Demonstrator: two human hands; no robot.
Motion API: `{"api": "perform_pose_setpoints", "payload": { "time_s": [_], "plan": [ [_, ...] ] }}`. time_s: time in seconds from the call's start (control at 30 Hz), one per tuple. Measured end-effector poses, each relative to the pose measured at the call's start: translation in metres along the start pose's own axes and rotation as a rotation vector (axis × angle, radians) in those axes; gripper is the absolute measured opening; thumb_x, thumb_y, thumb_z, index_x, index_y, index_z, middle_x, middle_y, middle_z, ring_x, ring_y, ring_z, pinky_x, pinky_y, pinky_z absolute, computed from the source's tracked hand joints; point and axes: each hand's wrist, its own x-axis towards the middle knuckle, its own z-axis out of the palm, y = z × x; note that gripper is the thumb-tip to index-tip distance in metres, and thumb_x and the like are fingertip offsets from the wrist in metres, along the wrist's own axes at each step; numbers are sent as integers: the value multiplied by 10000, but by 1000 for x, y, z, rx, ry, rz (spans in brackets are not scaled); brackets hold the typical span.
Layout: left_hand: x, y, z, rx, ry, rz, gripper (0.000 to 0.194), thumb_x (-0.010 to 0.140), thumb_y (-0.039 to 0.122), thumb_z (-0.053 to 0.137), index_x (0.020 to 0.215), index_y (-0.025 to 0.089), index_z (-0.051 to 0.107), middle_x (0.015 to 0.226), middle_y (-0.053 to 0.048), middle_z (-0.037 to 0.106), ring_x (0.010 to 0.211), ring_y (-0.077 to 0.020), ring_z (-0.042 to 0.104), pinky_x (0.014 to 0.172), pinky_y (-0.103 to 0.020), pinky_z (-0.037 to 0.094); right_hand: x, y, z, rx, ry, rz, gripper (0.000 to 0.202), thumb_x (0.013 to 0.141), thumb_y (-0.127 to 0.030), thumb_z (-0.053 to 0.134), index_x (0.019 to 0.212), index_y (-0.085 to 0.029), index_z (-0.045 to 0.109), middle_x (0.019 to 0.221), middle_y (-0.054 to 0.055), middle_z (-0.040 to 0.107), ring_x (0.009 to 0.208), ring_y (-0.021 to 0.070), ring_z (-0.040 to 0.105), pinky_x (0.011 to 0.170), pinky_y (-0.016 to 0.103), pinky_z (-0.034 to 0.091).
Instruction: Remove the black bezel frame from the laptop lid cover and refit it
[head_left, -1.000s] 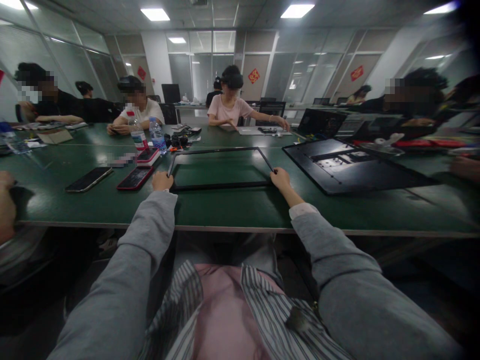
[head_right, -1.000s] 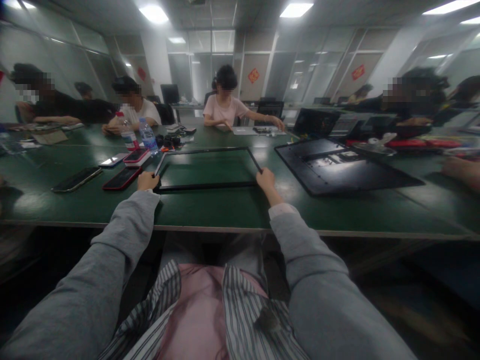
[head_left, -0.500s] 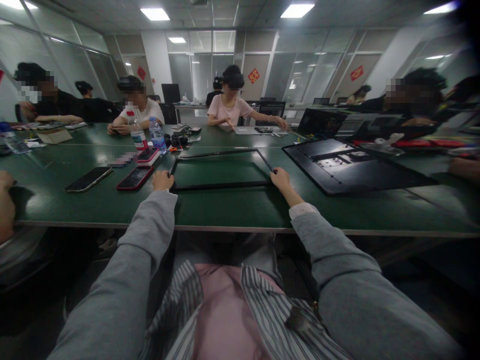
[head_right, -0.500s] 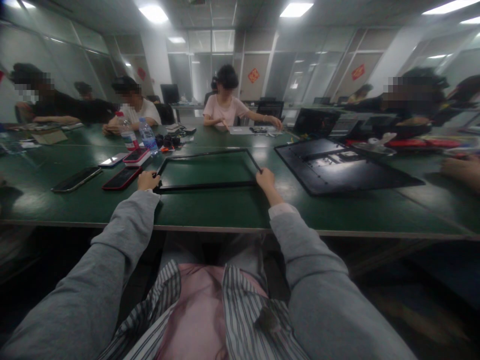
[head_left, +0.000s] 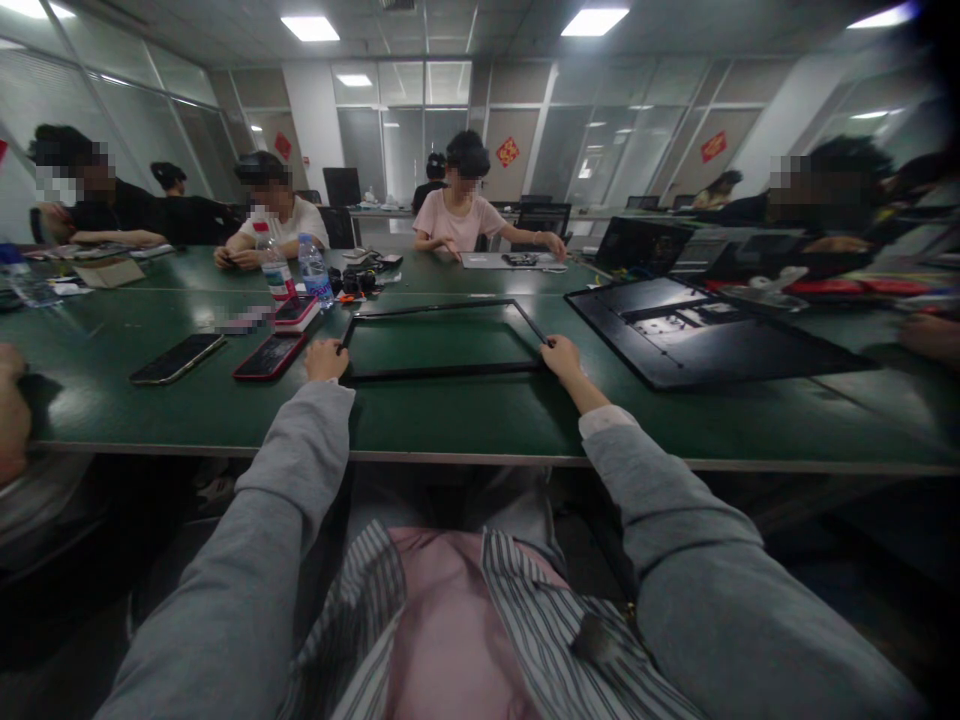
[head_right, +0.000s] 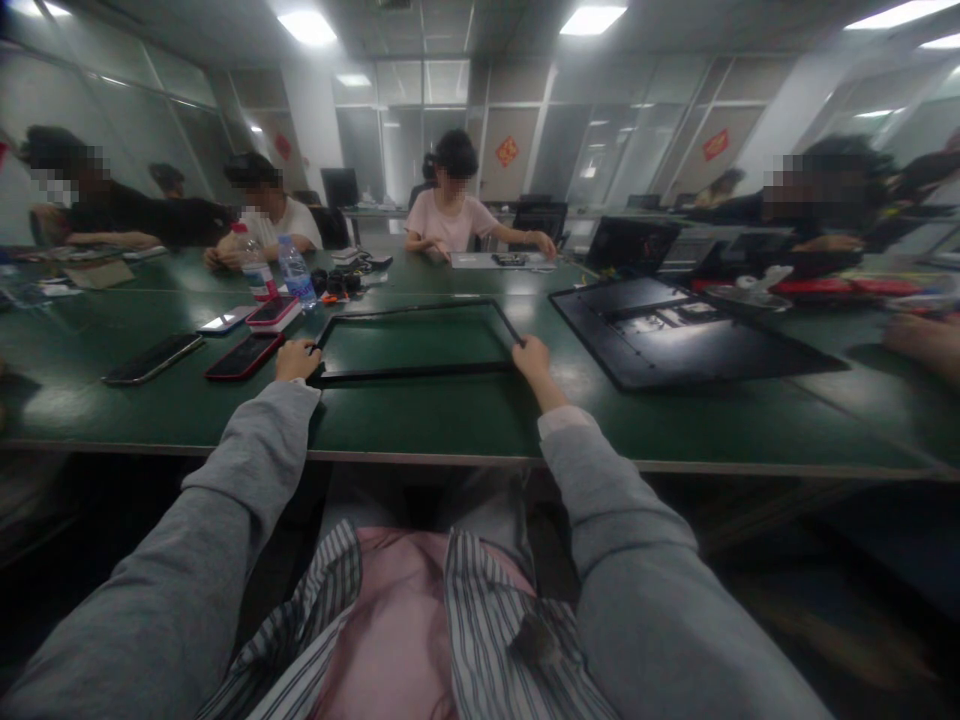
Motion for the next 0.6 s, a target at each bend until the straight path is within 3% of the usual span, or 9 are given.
{"api": "perform_pose_setpoints", "payload": {
  "time_s": [0.3, 0.6],
  "plan": [
    [1, 2, 1, -11, -16, 61, 449, 946, 390, 514, 1322, 207, 678, 1396, -178, 573, 1316, -353, 483, 1065, -475, 419, 8, 8, 3, 338, 60, 53, 371, 674, -258, 655, 1034, -179, 693, 915, 58, 709, 951, 237, 669, 909, 378, 545],
    [-3, 8, 2, -86, -69, 215, 360, 942, 434, 543, 1190, 267, 745, 1339, -104, 635, 1312, -327, 462, 1074, -459, 396, 14, 14, 6, 337, 108, 118, 465, 650, -199, 602, 1105, -143, 676, 821, 11, 635, 799, 171, 602, 858, 340, 518]
  ]
}}
